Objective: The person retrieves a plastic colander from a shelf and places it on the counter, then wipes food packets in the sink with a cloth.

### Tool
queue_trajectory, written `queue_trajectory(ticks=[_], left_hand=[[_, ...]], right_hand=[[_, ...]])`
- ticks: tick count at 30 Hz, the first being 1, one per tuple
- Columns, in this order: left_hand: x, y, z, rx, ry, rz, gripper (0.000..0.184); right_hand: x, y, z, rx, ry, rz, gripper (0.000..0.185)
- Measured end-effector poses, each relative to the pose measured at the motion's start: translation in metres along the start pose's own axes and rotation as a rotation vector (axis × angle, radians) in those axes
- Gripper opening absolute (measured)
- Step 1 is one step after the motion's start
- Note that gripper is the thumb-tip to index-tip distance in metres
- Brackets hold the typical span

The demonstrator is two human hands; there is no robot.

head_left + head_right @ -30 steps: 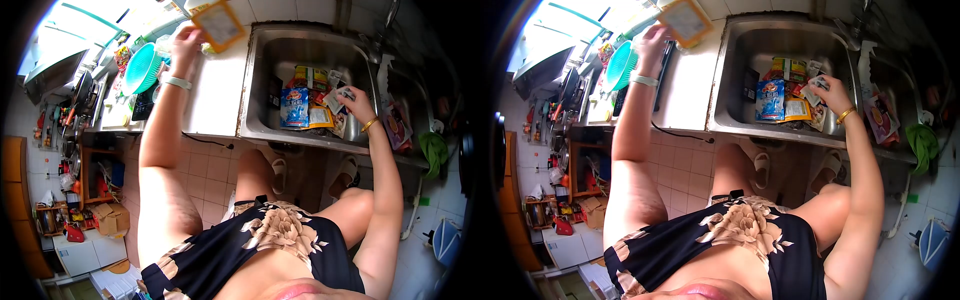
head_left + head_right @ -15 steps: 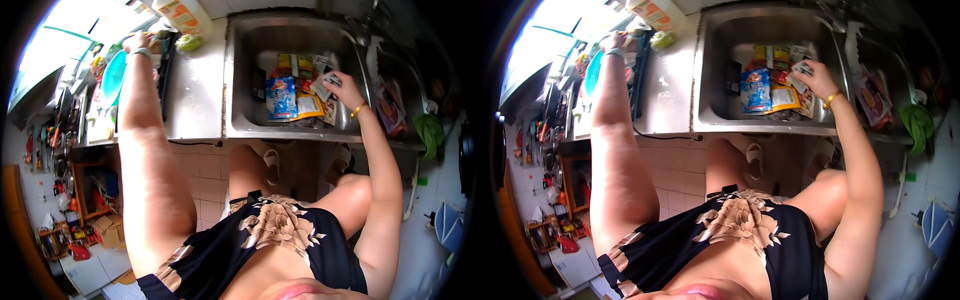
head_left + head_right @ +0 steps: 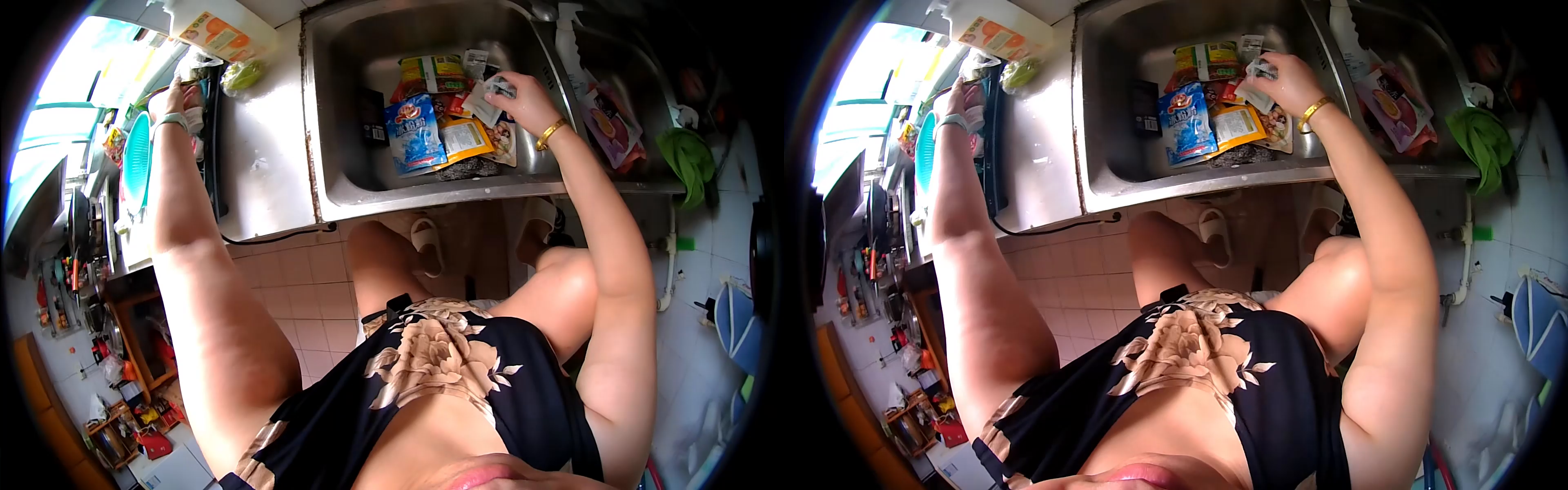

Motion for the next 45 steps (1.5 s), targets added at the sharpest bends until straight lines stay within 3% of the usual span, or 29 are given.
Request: queue_trajectory(ticks=[3, 5, 6, 8, 9, 11, 13, 15, 16, 18, 20, 21, 23, 26, 29, 31, 35, 38, 39, 41, 45], left_hand=[[0.004, -0.008, -0.009, 0.085, 0.040, 0.070, 0.032], [-0.003, -0.015, -0.005, 0.287, 0.071, 0.240, 0.030], [-0.007, -0.038, -0.039, 0.336, -0.025, 0.507, 0.031], [-0.016, -0.041, -0.025, 0.491, -0.116, 0.888, 0.038], [-0.018, -0.043, -0.027, 0.598, -0.199, 1.011, 0.040], [-0.023, -0.049, -0.048, 0.553, -0.228, 1.056, 0.039], [-0.026, -0.052, -0.062, 0.647, -0.272, 1.070, 0.039], [-0.029, -0.060, -0.090, 0.670, -0.332, 0.986, 0.040], [-0.030, -0.061, -0.101, 0.722, -0.302, 0.904, 0.040], [-0.031, -0.061, -0.130, 0.770, -0.277, 0.820, 0.040], [-0.026, -0.058, -0.166, 0.850, -0.084, 0.540, 0.032], [-0.024, -0.055, -0.185, 0.848, -0.083, 0.542, 0.032], [-0.017, -0.048, -0.221, 0.833, 0.173, 0.207, 0.019], [-0.015, -0.036, -0.254, 0.844, 0.328, 0.107, 0.017], [-0.015, -0.028, -0.268, 0.799, 0.346, 0.091, 0.016], [-0.012, -0.027, -0.271, 0.805, 0.378, 0.089, 0.016], [0.025, -0.027, -0.293, 0.659, 0.581, -0.023, 0.015], [0.066, -0.029, -0.314, 0.601, 0.794, -0.113, 0.018], [0.083, -0.024, -0.319, 0.560, 0.876, -0.156, 0.021], [0.113, -0.016, -0.332, 0.505, 0.958, -0.165, 0.031], [0.149, -0.016, -0.361, 0.243, 1.096, -0.170, 0.047]], right_hand=[[-0.002, -0.013, -0.005, 0.156, 0.038, -0.181, 0.036], [0.001, -0.015, -0.009, 0.186, 0.117, -0.261, 0.040], [0.005, -0.008, -0.015, 0.242, 0.249, -0.387, 0.043], [0.015, 0.000, -0.022, 0.398, 0.530, -0.613, 0.050], [0.018, 0.006, -0.022, 0.404, 0.533, -0.615, 0.050], [0.028, 0.012, -0.029, 0.434, 0.799, -0.853, 0.051], [0.036, 0.015, -0.025, 0.323, 0.728, -0.958, 0.048], [0.057, 0.022, -0.014, -0.152, 0.690, -0.873, 0.042], [0.063, 0.019, -0.012, -0.154, 0.691, -0.880, 0.042], [0.083, 0.026, -0.011, -0.371, 0.742, -0.816, 0.034], [0.098, 0.021, -0.010, -0.387, 0.810, -0.837, 0.034], [0.107, 0.015, -0.013, -0.399, 0.877, -0.853, 0.035], [0.118, 0.003, -0.011, -0.499, 0.819, -0.836, 0.033], [0.125, 0.000, -0.008, -0.546, 0.778, -0.808, 0.023], [0.117, -0.002, -0.004, -0.549, 0.776, -0.813, 0.011], [0.089, 0.006, 0.010, -0.358, 0.739, -0.911, 0.016], [0.019, 0.021, 0.026, -0.210, 0.448, -0.634, 0.014], [-0.011, -0.002, 0.029, 0.178, 0.453, -0.070, 0.029], [-0.014, 0.003, 0.024, 0.173, 0.444, -0.078, 0.029], [-0.017, 0.011, 0.009, 0.368, 0.393, 0.428, 0.030], [-0.013, 0.025, -0.001, 0.390, 0.392, 0.543, 0.028]])
Point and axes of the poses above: each hand's wrist, its own z-axis towards the middle knuckle, its own x-axis out of the palm, y = z × x, the point moved 5 cm from there along z, towards the middle knuckle, and after that the axes turned 5 degrees about z, right-handed, at the moved point
